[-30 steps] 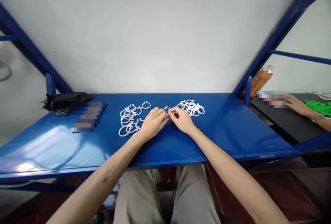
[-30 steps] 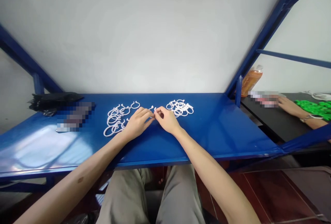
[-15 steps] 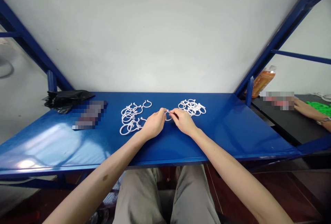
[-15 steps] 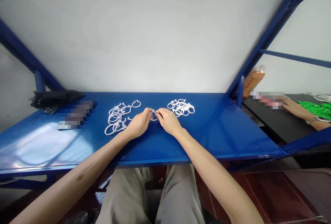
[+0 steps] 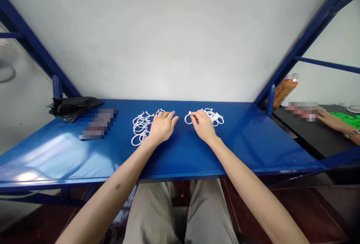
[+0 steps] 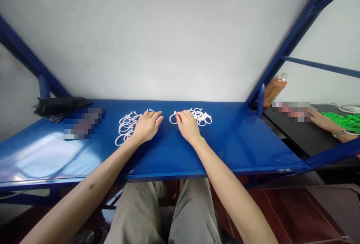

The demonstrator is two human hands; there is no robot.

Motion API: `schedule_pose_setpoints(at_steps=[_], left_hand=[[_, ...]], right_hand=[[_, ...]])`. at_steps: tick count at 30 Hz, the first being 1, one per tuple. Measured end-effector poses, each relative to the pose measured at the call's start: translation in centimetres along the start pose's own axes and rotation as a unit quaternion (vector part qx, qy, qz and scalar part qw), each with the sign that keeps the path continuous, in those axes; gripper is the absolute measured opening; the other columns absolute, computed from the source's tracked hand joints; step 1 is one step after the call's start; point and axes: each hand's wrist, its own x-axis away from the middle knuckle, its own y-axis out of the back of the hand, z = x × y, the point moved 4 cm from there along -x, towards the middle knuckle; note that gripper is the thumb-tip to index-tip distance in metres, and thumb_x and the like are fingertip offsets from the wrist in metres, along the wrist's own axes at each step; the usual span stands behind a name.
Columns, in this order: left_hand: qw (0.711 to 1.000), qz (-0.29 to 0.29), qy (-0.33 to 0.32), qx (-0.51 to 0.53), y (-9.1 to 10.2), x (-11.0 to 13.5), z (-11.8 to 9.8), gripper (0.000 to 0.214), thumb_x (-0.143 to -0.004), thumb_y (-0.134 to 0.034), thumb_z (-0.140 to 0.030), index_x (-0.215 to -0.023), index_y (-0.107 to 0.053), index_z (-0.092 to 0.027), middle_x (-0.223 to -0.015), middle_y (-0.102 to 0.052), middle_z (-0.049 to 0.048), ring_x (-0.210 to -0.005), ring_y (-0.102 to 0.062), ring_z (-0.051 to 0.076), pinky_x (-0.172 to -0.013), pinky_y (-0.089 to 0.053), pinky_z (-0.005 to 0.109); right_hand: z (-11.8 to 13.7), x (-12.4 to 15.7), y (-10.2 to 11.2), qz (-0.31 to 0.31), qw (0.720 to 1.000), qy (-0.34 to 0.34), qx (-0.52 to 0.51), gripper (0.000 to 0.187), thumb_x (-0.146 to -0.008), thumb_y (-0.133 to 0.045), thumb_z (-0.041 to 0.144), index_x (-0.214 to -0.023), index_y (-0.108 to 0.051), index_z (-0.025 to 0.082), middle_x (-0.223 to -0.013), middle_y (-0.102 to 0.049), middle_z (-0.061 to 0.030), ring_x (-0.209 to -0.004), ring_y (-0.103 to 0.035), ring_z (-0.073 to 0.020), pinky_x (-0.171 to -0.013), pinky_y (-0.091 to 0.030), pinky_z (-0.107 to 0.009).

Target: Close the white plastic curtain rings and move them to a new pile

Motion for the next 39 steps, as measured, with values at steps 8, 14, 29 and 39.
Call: schedule_pose_setpoints(at_steps=[8,14,29,39], left_hand=[[0.999,0.018,-0.008,-0.047,-0.3,0.4,1.9,0.033,-0.098,-0.048,-0.035,-0.116,-0.069,-0.017,-0.114,-0.073,0.0176,-0.119,-0.056,0.037,-0.109,-0.033,0.058],[0.997,0.025,-0.07,0.031,0.0,0.5,-0.4,0.028,-0.1,-0.049,-0.036,-0.114,-0.068,-0.021,-0.113,-0.072,0.0124,-0.111,-0.057,0.033,-0.098,-0.041,0.052],[0.996,0.077,-0.01,-0.041,0.3,0.8,0.5,0.046,-0.096,-0.054,-0.045,-0.13,-0.06,-0.015,-0.126,-0.067,0.0187,-0.122,-0.053,0.04,-0.105,-0.036,0.059],[0.968,0.053,-0.103,0.222,1.3,1.2,-1.5,0.055,-0.091,-0.067,-0.034,-0.141,-0.046,-0.023,-0.123,-0.064,0.0085,-0.111,-0.063,0.024,-0.096,-0.053,0.039]], right_hand=[[-6.5,0.3,2.3,-0.079,0.987,-0.137,0.005,0.029,-0.097,-0.049,0.029,-0.104,-0.076,0.02,-0.099,-0.065,-0.0107,-0.086,-0.065,-0.0239,-0.081,-0.056,-0.042],[-6.4,0.1,1.2,-0.031,0.992,-0.116,0.047,0.019,-0.094,-0.054,0.026,-0.1,-0.071,0.021,-0.095,-0.069,-0.0089,-0.093,-0.059,-0.0269,-0.085,-0.052,-0.044],[-4.4,0.2,1.9,-0.02,0.98,-0.133,0.148,0.018,-0.097,-0.055,0.029,-0.096,-0.072,0.021,-0.102,-0.067,-0.0114,-0.103,-0.052,-0.0309,-0.09,-0.045,-0.046],[0.7,0.4,0.6,0.039,0.999,-0.011,-0.029,0.014,-0.098,-0.055,0.027,-0.098,-0.069,0.022,-0.099,-0.071,-0.0065,-0.099,-0.06,-0.0246,-0.092,-0.05,-0.04]])
